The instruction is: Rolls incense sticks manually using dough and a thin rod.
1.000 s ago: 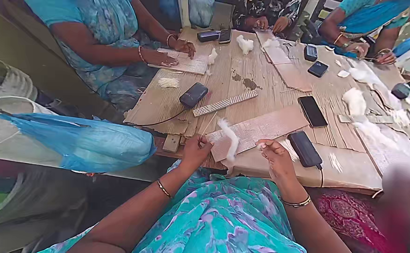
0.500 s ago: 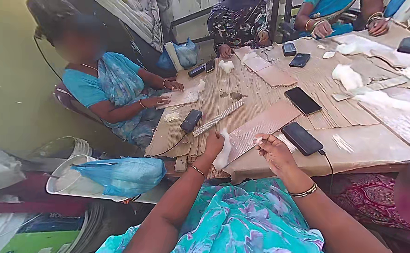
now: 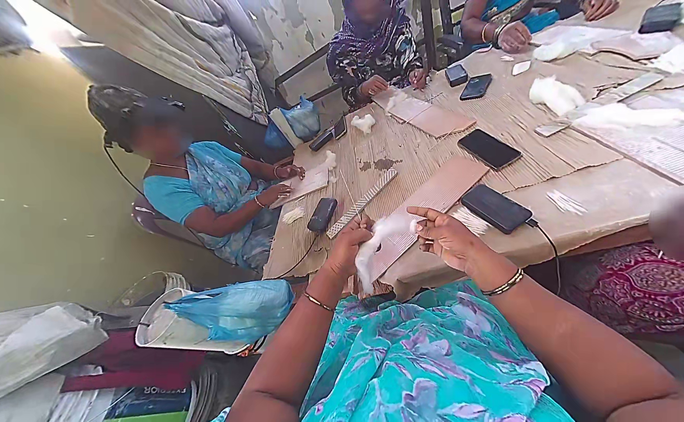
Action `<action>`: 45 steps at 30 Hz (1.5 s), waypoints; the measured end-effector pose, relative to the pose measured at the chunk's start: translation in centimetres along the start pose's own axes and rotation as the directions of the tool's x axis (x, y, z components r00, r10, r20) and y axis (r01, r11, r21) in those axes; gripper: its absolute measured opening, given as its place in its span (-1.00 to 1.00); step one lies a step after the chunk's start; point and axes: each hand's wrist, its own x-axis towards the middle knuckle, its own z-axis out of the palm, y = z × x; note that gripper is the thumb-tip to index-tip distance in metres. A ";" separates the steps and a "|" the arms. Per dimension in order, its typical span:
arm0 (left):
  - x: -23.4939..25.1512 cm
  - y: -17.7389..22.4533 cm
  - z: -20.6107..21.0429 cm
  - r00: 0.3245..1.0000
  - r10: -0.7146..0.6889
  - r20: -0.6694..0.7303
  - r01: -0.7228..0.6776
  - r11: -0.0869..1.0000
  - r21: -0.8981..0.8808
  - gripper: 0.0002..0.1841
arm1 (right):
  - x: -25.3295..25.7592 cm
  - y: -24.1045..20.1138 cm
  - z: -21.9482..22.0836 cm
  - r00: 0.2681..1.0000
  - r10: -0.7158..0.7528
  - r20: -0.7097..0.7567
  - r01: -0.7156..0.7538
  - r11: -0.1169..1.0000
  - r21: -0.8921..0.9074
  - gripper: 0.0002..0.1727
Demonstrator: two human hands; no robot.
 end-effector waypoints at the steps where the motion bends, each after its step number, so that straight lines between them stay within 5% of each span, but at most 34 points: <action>1: 0.0 0.0 0.0 1.000 0.005 0.016 -0.005 1.000 -0.001 -0.78 | 0.1 0.1 -0.2 1.000 0.020 0.024 -0.020 1.000 -0.006 -0.58; 5: 0.0 0.0 0.1 1.000 -0.001 0.025 0.001 1.000 0.004 -0.76 | 0.1 0.1 -0.3 0.999 0.026 0.043 -0.022 0.995 -0.093 -0.90; 14: 1.9 -0.6 -1.7 0.999 0.019 -0.031 -0.009 0.957 0.291 -0.94 | 0.5 0.3 -0.4 0.995 -0.074 0.066 0.083 0.984 -0.158 -0.87; 18: 2.2 -0.7 -1.0 0.991 0.032 0.134 -0.074 0.944 0.322 -0.61 | 0.3 0.4 -0.1 0.988 -0.116 0.100 0.131 0.978 -0.160 -0.89; 24: 2.4 -2.2 0.8 0.942 -0.070 0.327 0.017 0.987 0.163 -0.74 | 0.3 0.8 0.3 0.986 -0.160 0.049 0.165 0.976 -0.142 -0.91; 31: 2.5 -3.1 0.3 0.963 -0.094 0.252 0.085 0.995 0.047 -0.75 | 1.1 1.2 -0.3 0.988 -0.146 -0.057 0.130 0.967 -0.219 -0.92; 36: 3.1 -2.4 -1.9 0.989 -0.065 0.130 0.044 0.986 0.158 -0.79 | 1.7 1.4 -0.8 0.965 -0.113 -0.236 0.077 0.985 -0.156 -0.89; 38: 3.7 -1.3 -3.5 0.998 0.005 0.057 -0.025 0.934 0.355 -0.82 | 2.1 1.2 -1.3 0.958 -0.110 -0.265 0.081 0.990 -0.117 -0.88; 41: 6.1 0.5 -6.8 0.981 0.189 -0.038 -0.096 0.650 0.754 -0.79 | 2.6 1.1 -1.6 0.947 -0.115 -0.300 0.095 0.992 -0.081 -0.90; 45: 9.3 1.6 -8.4 0.970 0.207 -0.125 0.022 0.440 0.898 -0.74 | 2.8 1.2 -1.7 0.950 -0.115 -0.291 0.103 0.993 -0.057 -0.92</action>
